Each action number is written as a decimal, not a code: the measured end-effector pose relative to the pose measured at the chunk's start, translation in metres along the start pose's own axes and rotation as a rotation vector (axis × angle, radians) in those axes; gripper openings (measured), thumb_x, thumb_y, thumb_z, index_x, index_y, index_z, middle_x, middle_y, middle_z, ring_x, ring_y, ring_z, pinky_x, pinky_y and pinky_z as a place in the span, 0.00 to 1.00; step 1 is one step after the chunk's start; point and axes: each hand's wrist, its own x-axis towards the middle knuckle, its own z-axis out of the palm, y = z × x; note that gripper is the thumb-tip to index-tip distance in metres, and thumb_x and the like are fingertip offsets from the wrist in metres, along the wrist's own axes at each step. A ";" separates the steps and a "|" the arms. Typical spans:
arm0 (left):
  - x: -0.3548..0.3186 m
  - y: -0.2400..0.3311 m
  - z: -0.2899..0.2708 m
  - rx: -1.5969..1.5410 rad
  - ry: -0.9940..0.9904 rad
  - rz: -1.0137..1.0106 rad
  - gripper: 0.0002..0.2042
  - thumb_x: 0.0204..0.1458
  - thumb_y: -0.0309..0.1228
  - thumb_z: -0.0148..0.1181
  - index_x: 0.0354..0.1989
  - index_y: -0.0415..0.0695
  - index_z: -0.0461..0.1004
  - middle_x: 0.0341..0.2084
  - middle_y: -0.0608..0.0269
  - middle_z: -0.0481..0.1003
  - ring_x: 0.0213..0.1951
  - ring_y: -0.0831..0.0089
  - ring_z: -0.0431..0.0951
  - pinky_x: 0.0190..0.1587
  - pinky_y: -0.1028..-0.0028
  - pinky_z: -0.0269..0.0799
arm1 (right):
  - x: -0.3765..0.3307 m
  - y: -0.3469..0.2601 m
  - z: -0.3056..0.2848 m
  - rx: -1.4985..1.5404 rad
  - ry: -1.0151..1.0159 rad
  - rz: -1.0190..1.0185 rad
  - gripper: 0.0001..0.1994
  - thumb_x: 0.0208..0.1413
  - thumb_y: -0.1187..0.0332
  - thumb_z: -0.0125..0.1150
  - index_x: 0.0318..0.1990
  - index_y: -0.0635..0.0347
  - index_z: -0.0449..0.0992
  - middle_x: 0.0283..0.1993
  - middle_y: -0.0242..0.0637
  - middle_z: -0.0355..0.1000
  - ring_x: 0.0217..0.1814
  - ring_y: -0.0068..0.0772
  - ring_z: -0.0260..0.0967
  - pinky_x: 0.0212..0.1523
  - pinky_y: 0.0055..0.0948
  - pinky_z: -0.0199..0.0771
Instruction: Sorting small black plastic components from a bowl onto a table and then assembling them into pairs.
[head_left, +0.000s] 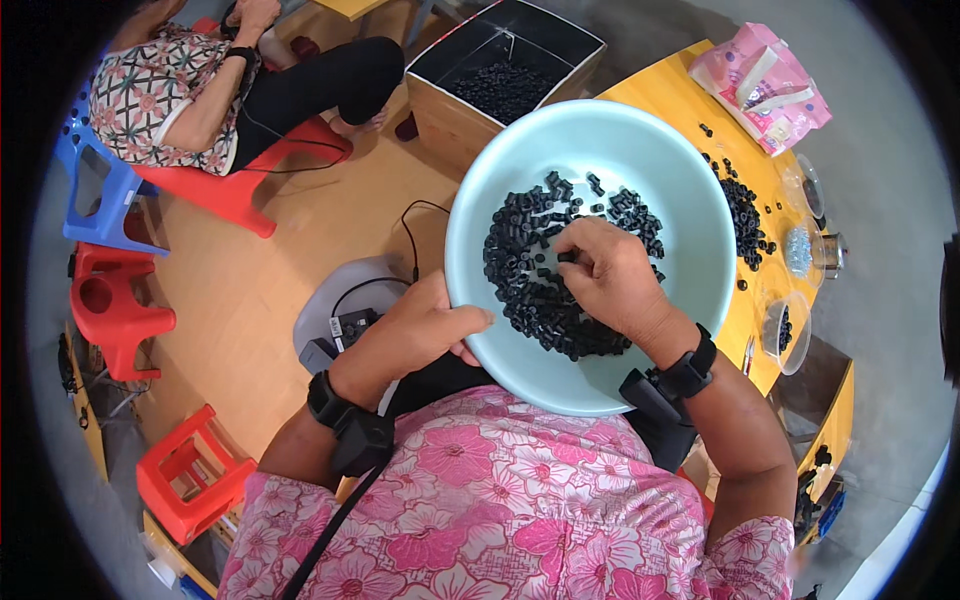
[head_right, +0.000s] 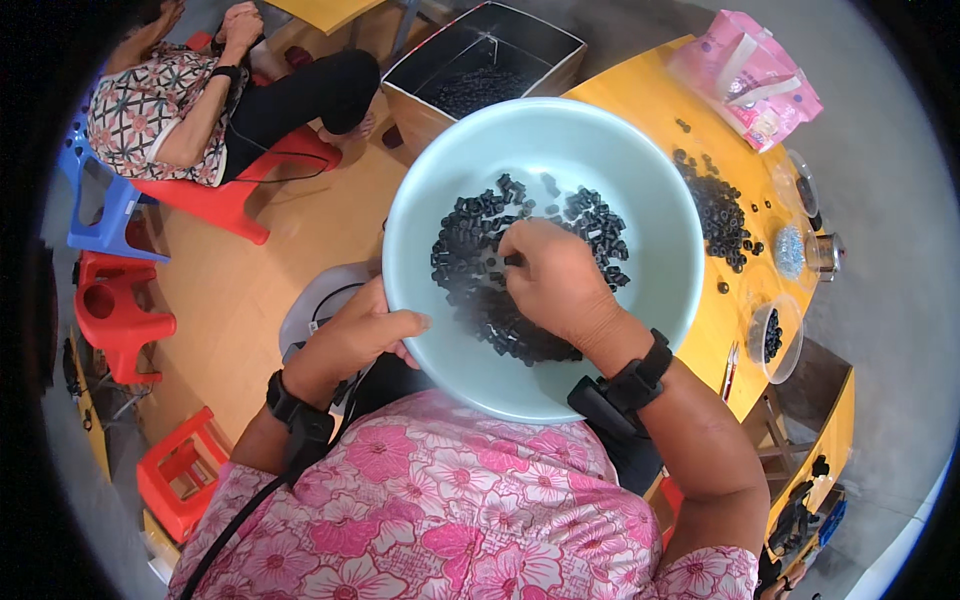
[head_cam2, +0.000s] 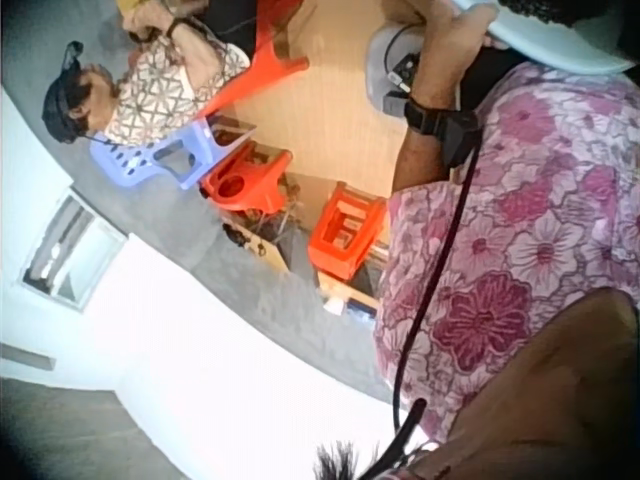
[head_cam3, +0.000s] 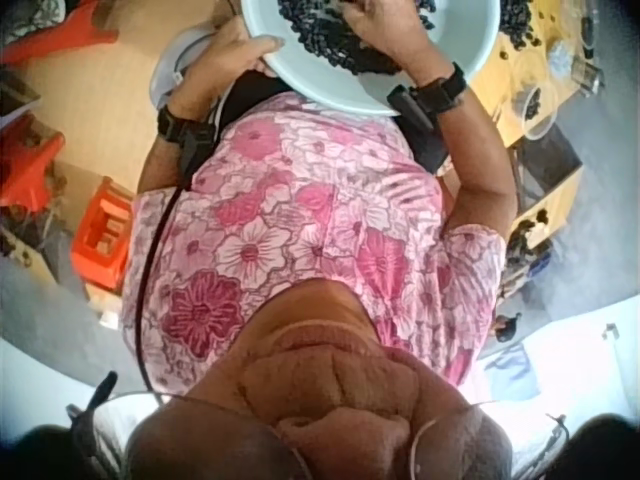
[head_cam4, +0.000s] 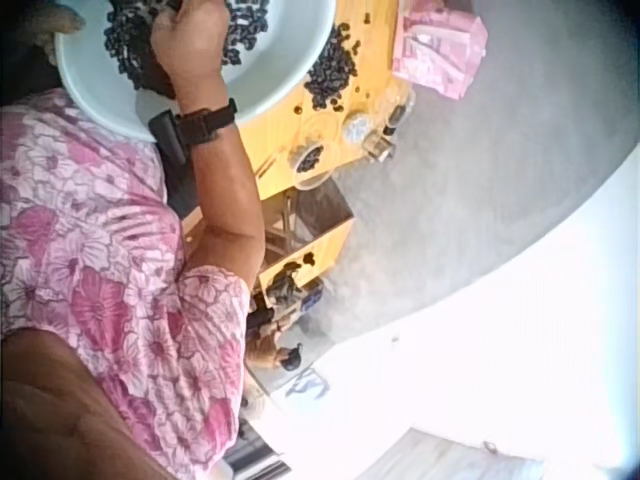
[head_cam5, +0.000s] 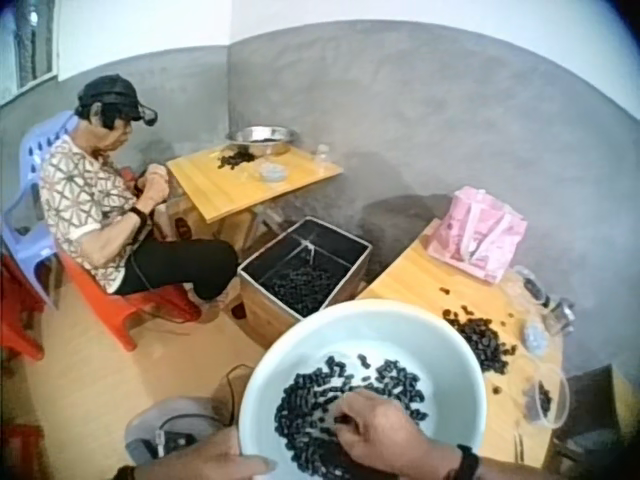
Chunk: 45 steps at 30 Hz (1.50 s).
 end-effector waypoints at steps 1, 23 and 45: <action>0.000 -0.001 0.000 -0.007 0.000 0.010 0.13 0.53 0.28 0.56 0.44 0.33 0.71 0.32 0.56 0.78 0.27 0.76 0.79 0.26 0.80 0.76 | 0.002 -0.005 -0.001 0.004 -0.003 -0.001 0.16 0.45 0.82 0.59 0.44 0.59 0.74 0.31 0.40 0.68 0.26 0.37 0.69 0.29 0.30 0.71; 0.009 0.003 -0.004 0.049 -0.041 -0.085 0.21 0.53 0.30 0.56 0.55 0.37 0.66 0.41 0.61 0.76 0.36 0.77 0.79 0.31 0.79 0.76 | 0.005 -0.033 -0.005 -0.462 -0.415 -0.068 0.23 0.54 0.72 0.51 0.60 0.51 0.69 0.39 0.44 0.72 0.35 0.48 0.76 0.35 0.42 0.78; 0.012 0.011 -0.005 0.059 -0.051 -0.107 0.21 0.54 0.31 0.56 0.55 0.37 0.67 0.40 0.60 0.76 0.35 0.77 0.78 0.31 0.78 0.76 | -0.011 0.018 -0.061 0.344 -0.128 0.608 0.05 0.57 0.73 0.60 0.39 0.64 0.76 0.27 0.27 0.69 0.26 0.14 0.62 0.30 0.21 0.67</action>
